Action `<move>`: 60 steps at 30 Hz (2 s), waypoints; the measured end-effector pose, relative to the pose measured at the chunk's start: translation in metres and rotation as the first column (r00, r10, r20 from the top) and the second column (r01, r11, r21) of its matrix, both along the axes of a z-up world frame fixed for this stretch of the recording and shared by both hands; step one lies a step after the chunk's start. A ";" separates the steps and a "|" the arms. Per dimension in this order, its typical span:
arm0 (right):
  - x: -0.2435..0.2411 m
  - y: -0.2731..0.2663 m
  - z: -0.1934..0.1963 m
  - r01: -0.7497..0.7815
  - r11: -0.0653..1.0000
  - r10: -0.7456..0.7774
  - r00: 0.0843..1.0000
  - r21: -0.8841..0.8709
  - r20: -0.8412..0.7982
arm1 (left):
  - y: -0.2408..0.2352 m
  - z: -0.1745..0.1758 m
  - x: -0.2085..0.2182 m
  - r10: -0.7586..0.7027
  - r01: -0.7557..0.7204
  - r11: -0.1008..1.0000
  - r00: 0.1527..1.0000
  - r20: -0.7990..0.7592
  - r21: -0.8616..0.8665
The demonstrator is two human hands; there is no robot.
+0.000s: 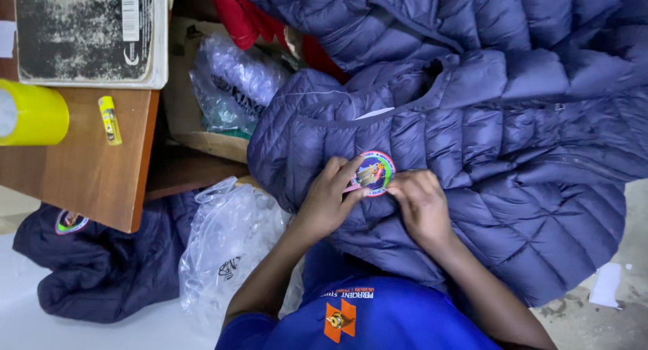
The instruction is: The person sews a circular patch onto the sleeve of a dark blue puffer jacket using a needle and thread. They carefully stitch around the edges of the patch, pulling the thread through the fabric to secure it in place.
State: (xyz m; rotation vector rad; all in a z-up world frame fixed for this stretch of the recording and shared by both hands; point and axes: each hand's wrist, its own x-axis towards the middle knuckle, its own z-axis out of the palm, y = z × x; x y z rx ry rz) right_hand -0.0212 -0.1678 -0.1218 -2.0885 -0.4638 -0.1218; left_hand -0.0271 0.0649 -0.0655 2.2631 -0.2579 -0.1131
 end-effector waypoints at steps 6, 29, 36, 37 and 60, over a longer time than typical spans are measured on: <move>0.006 0.000 0.010 0.014 0.999 -0.008 0.993 0.053 -0.115 | 0.016 -0.036 -0.022 -0.032 0.032 0.995 0.999 0.004 0.096; 0.006 0.018 0.027 0.127 0.991 -0.130 0.984 -0.028 -0.120 | -0.051 -0.007 -0.006 -0.277 0.154 0.814 0.951 -0.140 -0.561; 0.008 0.012 0.034 0.279 0.949 -0.263 0.957 0.146 -0.119 | -0.023 0.000 0.009 0.159 -0.176 0.979 0.975 0.153 0.104; 0.009 0.012 0.034 0.280 0.948 -0.264 0.957 0.149 -0.119 | -0.025 0.001 0.011 0.158 -0.175 0.979 0.975 0.154 0.107; 0.011 0.001 0.017 0.260 0.947 -0.216 0.951 0.189 -0.223 | -0.048 -0.020 0.005 -0.125 -0.120 0.869 0.886 0.447 0.480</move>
